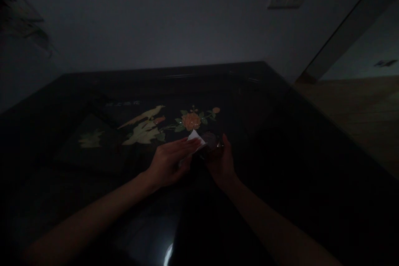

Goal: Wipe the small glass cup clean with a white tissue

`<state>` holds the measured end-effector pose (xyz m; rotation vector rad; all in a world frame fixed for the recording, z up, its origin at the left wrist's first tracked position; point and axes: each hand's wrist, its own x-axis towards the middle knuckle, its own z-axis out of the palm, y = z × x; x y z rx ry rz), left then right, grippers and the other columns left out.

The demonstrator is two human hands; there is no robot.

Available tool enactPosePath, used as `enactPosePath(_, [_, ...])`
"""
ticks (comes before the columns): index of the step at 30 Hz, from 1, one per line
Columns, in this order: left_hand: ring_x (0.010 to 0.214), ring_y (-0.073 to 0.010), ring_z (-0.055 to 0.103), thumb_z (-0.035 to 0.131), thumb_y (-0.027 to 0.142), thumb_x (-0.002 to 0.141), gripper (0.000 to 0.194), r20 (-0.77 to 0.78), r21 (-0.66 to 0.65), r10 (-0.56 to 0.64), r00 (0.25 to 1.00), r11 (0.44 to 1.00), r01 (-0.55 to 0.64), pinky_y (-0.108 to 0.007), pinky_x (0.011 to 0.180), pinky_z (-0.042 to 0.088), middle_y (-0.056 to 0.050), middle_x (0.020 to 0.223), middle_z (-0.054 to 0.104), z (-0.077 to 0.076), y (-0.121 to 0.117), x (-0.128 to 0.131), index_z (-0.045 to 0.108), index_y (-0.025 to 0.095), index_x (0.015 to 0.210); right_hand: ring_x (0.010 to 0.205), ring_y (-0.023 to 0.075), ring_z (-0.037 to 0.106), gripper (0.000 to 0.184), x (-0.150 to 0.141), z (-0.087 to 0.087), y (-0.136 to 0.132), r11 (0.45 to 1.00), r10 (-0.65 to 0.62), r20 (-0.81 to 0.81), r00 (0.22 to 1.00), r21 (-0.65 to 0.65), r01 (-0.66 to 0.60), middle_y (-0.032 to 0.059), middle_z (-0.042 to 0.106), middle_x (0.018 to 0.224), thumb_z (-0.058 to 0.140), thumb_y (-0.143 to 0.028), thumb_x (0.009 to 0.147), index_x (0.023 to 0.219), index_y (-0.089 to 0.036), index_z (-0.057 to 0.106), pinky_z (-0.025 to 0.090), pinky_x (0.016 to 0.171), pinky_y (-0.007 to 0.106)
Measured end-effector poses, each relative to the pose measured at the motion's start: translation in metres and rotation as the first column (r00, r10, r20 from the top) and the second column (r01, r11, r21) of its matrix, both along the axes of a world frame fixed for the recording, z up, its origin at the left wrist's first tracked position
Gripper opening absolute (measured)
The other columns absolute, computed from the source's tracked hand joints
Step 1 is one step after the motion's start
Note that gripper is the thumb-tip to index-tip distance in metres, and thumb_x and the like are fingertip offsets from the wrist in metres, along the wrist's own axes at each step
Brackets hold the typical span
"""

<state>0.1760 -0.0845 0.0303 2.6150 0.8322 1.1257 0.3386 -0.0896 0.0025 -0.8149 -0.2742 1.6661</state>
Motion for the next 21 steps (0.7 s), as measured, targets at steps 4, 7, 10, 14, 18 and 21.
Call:
enactPosePath(4, [0.108, -0.0187, 0.064, 0.048, 0.011, 0.082, 0.036, 0.029, 0.000, -0.062, 0.998, 0.998, 0.062, -0.036, 0.096, 0.051, -0.013, 0.116, 0.067, -0.0016, -0.0048, 0.0024, 0.060, 0.012, 0.116, 0.090, 0.0260, 0.068, 0.036, -0.0021, 0.0010, 0.0022, 1.000, -0.006, -0.010, 1.000, -0.027, 0.006, 0.0019, 0.076, 0.077, 0.057, -0.054, 0.076, 0.080, -0.022, 0.072, 0.051, 0.087, 0.042])
enactPosePath(7, [0.115, -0.0186, 0.060, 0.047, 0.010, 0.082, 0.040, 0.035, -0.042, -0.102, 0.994, 0.994, 0.104, -0.035, 0.100, 0.049, -0.014, 0.122, 0.064, -0.0029, -0.0076, 0.0042, 0.056, 0.012, 0.121, 0.093, 0.0257, 0.068, 0.032, -0.0054, 0.0022, 0.0029, 0.999, -0.015, 0.009, 1.000, 0.028, 0.015, 0.0006, 0.076, 0.080, 0.060, -0.053, 0.074, 0.080, -0.023, 0.072, 0.050, 0.090, 0.041])
enactPosePath(10, [0.127, -0.0187, 0.048, 0.046, 0.010, 0.082, 0.052, -0.007, -0.125, -0.130, 0.991, 0.984, 0.128, -0.039, 0.107, 0.040, -0.013, 0.134, 0.054, -0.0028, -0.0085, 0.0056, 0.044, 0.016, 0.134, 0.095, 0.0259, 0.067, 0.032, -0.0077, 0.0019, 0.0012, 0.997, -0.003, 0.036, 0.999, 0.074, 0.000, 0.0003, 0.076, 0.082, 0.064, -0.053, 0.071, 0.080, -0.024, 0.072, 0.049, 0.091, 0.041])
enactPosePath(14, [0.137, -0.0179, 0.033, 0.040, 0.007, 0.084, 0.062, -0.053, -0.187, -0.125, 0.991, 0.976, 0.113, -0.043, 0.113, 0.032, -0.011, 0.146, 0.040, -0.0014, -0.0069, 0.0074, 0.029, 0.021, 0.144, 0.098, 0.0256, 0.066, 0.035, -0.0094, -0.0008, -0.0029, 0.995, 0.035, 0.073, 0.997, 0.094, -0.042, 0.0011, 0.076, 0.086, 0.066, -0.056, 0.071, 0.084, -0.024, 0.072, 0.048, 0.093, 0.040])
enactPosePath(18, [0.138, -0.0183, 0.031, 0.037, 0.008, 0.086, 0.057, -0.101, -0.190, -0.066, 0.993, 0.981, 0.046, -0.042, 0.113, 0.031, -0.013, 0.146, 0.039, -0.0008, -0.0048, 0.0080, 0.031, 0.017, 0.142, 0.105, 0.0253, 0.063, 0.046, -0.0093, -0.0028, -0.0038, 0.991, 0.067, 0.078, 0.995, 0.108, -0.075, 0.0018, 0.075, 0.090, 0.060, -0.065, 0.071, 0.092, -0.025, 0.071, 0.048, 0.093, 0.040])
enactPosePath(21, [0.136, -0.0214, 0.036, 0.038, 0.011, 0.088, 0.050, -0.159, -0.191, -0.010, 0.987, 0.981, -0.021, -0.042, 0.111, 0.035, -0.018, 0.143, 0.043, -0.0005, -0.0040, 0.0074, 0.038, 0.009, 0.137, 0.108, 0.0261, 0.061, 0.059, -0.0081, -0.0018, -0.0022, 0.986, 0.124, 0.055, 0.991, 0.106, -0.129, 0.0038, 0.074, 0.093, 0.058, -0.074, 0.066, 0.093, -0.024, 0.071, 0.048, 0.093, 0.040])
